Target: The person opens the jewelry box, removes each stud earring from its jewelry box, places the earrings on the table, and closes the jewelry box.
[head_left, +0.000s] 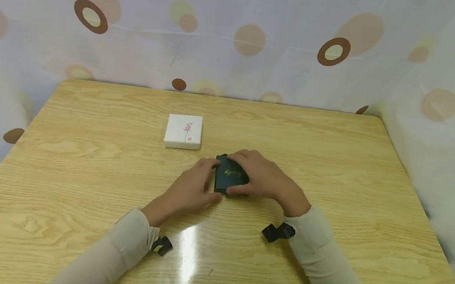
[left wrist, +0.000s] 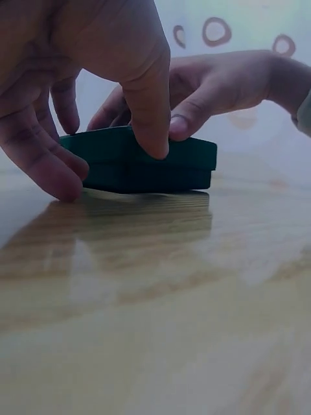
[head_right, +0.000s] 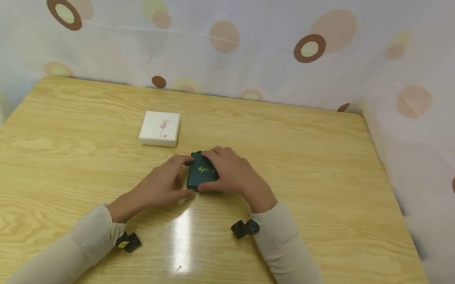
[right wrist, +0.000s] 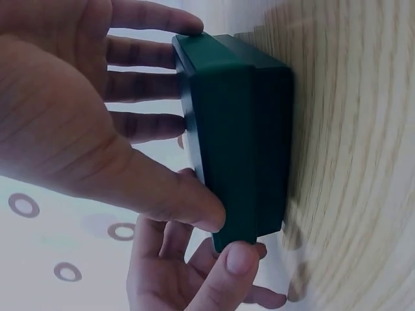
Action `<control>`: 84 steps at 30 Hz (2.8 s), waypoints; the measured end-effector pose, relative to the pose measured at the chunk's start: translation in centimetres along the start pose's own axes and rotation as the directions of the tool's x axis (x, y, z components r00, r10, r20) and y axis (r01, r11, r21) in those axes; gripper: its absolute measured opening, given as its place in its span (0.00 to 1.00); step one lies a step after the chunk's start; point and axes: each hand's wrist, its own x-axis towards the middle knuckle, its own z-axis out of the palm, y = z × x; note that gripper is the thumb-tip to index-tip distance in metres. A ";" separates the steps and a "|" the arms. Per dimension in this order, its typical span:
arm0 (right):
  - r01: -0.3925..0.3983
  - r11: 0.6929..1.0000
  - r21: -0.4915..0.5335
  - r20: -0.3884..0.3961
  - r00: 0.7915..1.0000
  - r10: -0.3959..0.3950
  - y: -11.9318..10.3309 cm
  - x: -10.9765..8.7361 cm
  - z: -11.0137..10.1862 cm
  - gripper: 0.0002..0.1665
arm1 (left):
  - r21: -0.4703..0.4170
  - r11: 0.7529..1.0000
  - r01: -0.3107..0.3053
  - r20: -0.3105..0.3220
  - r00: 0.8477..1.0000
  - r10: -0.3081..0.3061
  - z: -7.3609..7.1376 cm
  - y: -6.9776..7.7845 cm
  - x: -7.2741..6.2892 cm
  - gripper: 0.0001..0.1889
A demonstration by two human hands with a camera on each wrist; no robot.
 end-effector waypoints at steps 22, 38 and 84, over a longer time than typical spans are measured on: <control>0.016 1.000 -0.015 0.018 1.000 -0.015 -0.9 -0.5 0.2 0.54 | -0.192 0.981 0.016 0.071 0.997 -0.003 -0.5 -1.8 0.8 0.52; 0.037 0.999 -0.001 0.019 0.999 -0.037 -0.7 -0.6 0.1 0.53 | -0.259 0.965 0.030 0.075 0.997 -0.011 -0.5 -2.3 1.1 0.52; 0.046 0.999 -0.017 0.004 0.999 -0.046 -0.6 -1.1 0.2 0.52 | -0.224 0.974 0.034 0.020 0.999 -0.030 0.4 -2.2 1.0 0.54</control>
